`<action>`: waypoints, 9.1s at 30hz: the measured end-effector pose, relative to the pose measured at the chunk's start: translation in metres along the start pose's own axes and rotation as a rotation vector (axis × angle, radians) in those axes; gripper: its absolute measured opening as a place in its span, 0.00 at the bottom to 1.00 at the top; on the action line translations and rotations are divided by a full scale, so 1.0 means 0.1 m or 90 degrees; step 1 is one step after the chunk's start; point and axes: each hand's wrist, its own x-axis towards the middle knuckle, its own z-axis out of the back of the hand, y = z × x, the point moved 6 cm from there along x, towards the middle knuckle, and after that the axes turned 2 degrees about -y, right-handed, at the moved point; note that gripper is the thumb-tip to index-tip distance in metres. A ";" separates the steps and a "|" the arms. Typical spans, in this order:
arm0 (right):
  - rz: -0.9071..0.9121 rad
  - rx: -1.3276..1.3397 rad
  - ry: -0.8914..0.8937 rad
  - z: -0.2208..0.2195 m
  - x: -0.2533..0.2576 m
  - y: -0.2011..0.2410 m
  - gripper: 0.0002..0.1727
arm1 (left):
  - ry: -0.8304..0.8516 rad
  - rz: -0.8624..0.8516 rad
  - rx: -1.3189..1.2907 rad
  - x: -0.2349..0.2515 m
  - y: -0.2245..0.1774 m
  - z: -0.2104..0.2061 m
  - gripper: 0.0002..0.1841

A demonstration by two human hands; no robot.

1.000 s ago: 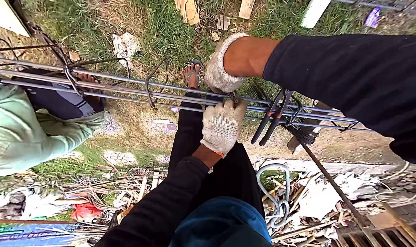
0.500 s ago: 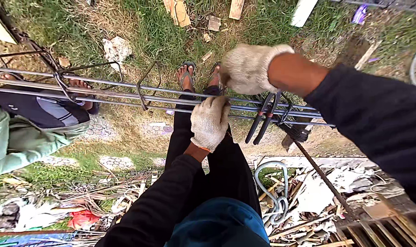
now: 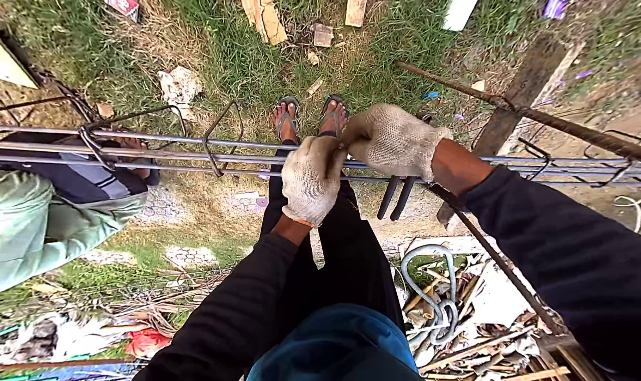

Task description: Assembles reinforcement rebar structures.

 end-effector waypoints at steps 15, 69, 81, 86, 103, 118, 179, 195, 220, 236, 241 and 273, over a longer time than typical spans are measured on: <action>0.080 -0.082 0.016 -0.05 0.04 0.05 0.12 | 0.052 -0.056 0.156 0.06 0.09 -0.07 0.16; 0.088 -0.181 0.252 -0.59 0.88 -0.45 0.17 | 0.657 0.043 -0.093 0.68 0.31 -0.04 0.46; -0.153 -0.158 0.209 -0.79 1.03 -0.55 0.28 | 0.646 -0.090 -0.173 0.74 0.40 0.01 0.35; -0.157 -0.187 0.186 -0.83 1.09 -0.76 0.27 | 0.654 -0.118 -0.097 0.77 0.38 0.00 0.22; -0.040 -0.038 -0.158 -0.13 0.36 -0.28 0.21 | 0.546 -0.244 0.057 0.66 0.42 0.30 0.15; -0.214 0.849 -0.394 -1.28 -0.40 0.67 0.24 | 0.581 -0.130 -0.036 0.77 0.47 0.36 0.34; -0.250 0.867 -0.408 -0.92 -0.52 0.24 0.12 | 0.563 -0.394 0.023 0.62 0.19 -0.09 0.22; -0.341 0.961 -0.116 -0.68 -0.58 0.23 0.15 | 0.574 -0.355 -0.032 0.56 0.26 -0.16 0.20; -0.039 -0.151 -0.026 0.48 0.22 0.13 0.11 | 0.528 -0.236 -0.095 0.65 0.37 -0.23 0.15; 0.134 -0.256 0.175 0.66 0.56 0.31 0.09 | 0.036 0.113 0.074 0.34 -0.18 -0.02 0.19; 0.144 -0.262 0.200 0.66 0.46 0.29 0.09 | 0.072 0.153 0.060 0.37 -0.11 -0.09 0.14; 0.125 -0.447 0.294 0.34 0.37 -0.28 0.10 | 0.440 -0.136 -0.149 0.67 0.21 -0.08 0.09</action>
